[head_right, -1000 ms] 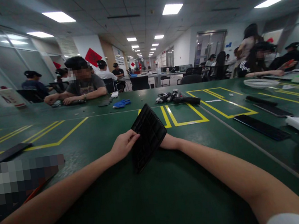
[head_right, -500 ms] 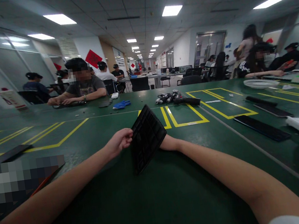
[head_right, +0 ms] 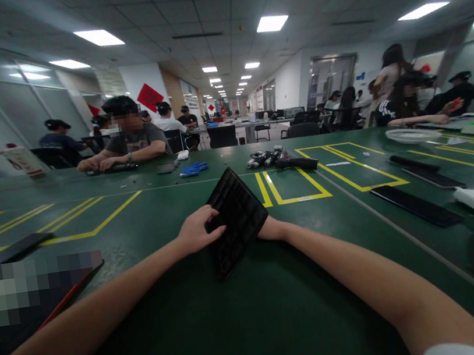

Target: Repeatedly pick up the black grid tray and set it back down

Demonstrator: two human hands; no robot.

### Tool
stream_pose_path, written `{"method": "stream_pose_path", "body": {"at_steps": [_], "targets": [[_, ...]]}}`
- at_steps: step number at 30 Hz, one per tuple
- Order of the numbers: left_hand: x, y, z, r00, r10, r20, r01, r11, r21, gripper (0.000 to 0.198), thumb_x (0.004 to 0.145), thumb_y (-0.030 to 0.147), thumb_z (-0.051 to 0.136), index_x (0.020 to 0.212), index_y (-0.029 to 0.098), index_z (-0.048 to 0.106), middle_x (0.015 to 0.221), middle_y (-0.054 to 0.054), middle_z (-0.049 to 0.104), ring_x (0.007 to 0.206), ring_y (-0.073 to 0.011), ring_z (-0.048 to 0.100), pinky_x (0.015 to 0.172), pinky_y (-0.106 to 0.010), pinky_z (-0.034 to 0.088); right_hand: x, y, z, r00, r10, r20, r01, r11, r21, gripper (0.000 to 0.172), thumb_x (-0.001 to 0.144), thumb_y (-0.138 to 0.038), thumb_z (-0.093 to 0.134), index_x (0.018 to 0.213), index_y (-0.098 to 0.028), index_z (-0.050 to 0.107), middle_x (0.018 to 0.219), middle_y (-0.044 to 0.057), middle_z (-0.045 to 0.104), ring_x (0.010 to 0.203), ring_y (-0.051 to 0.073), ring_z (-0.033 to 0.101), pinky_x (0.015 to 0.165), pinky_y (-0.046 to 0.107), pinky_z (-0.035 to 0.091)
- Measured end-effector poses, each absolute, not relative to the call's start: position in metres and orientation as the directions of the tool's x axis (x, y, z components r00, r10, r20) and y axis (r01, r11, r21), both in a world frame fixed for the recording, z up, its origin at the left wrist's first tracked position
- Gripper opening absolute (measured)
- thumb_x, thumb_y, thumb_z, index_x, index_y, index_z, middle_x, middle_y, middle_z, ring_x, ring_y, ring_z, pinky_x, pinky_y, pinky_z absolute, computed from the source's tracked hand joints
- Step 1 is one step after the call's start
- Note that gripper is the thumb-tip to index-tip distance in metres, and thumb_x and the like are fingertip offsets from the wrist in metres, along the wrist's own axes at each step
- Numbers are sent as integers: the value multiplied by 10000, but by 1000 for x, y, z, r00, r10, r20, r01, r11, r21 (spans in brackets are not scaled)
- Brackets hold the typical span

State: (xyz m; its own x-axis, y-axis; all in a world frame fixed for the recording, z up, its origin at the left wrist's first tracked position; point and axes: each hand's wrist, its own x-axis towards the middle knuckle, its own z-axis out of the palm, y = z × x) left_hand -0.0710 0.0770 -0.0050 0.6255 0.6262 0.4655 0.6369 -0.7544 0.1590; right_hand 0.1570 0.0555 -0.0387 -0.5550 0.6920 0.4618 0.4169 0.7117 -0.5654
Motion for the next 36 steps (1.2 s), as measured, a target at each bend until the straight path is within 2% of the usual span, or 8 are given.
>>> {"method": "stream_pose_path", "body": {"at_steps": [5,8,12,16,20,23,30,36], "targets": [[-105,110,13,298,817,494,894,-420,154,393,758,508,473,865,145,579,890,-102,610,803,-230,581,675,-317,445,209,83,-27,-156,911,381,784,349,-514,440,804,-344,532,1180,-114,522,1127,138,598,1034,254,548,921,420,418],[-136,131,23,62,914,400,983,-124,132,496,754,571,431,848,120,613,924,-159,638,848,-297,603,667,-354,455,256,92,-24,99,924,370,943,32,-332,422,832,-333,494,1170,-82,529,1153,164,568,1064,260,516,945,380,372],[-168,145,24,-143,960,241,988,124,91,547,733,569,438,829,75,650,974,-232,642,912,-368,601,678,-400,464,291,91,-31,241,939,244,969,-219,-114,429,857,-372,453,1135,-59,548,1171,194,539,1100,291,486,938,374,343],[-184,151,19,-183,975,128,981,173,85,548,751,545,431,849,57,659,1018,-263,625,957,-382,588,712,-419,466,291,87,-35,279,941,193,960,-267,-89,458,862,-411,418,1115,-55,555,1156,204,550,1066,316,504,900,401,361],[-174,149,22,-71,933,353,997,55,55,499,842,396,343,977,7,626,1029,-280,597,961,-366,583,755,-431,466,271,87,-26,284,896,341,959,-267,-98,560,831,-469,431,1203,-57,503,1276,219,461,1169,365,404,953,463,324],[-140,137,18,137,842,522,975,-206,77,427,827,122,286,1141,14,553,1112,-236,580,1027,-284,568,864,-372,442,236,83,-20,132,881,453,988,-79,-133,565,847,-424,410,1262,-42,455,1290,202,460,1207,326,376,1019,438,292],[-62,105,-30,618,718,320,704,-687,179,477,784,33,336,1189,144,561,1245,-93,580,1141,-183,533,999,-331,392,142,48,-37,-412,848,333,860,483,-165,512,857,-463,404,1277,-177,473,1354,121,438,1267,288,361,1054,486,284],[-65,92,-31,662,615,429,625,-768,138,342,867,206,409,1163,132,564,1245,-124,572,1189,-225,489,1020,-423,365,146,47,-28,-439,835,333,839,513,-180,492,895,-425,339,1235,-112,510,1271,141,512,1184,253,450,1027,411,352]]}}
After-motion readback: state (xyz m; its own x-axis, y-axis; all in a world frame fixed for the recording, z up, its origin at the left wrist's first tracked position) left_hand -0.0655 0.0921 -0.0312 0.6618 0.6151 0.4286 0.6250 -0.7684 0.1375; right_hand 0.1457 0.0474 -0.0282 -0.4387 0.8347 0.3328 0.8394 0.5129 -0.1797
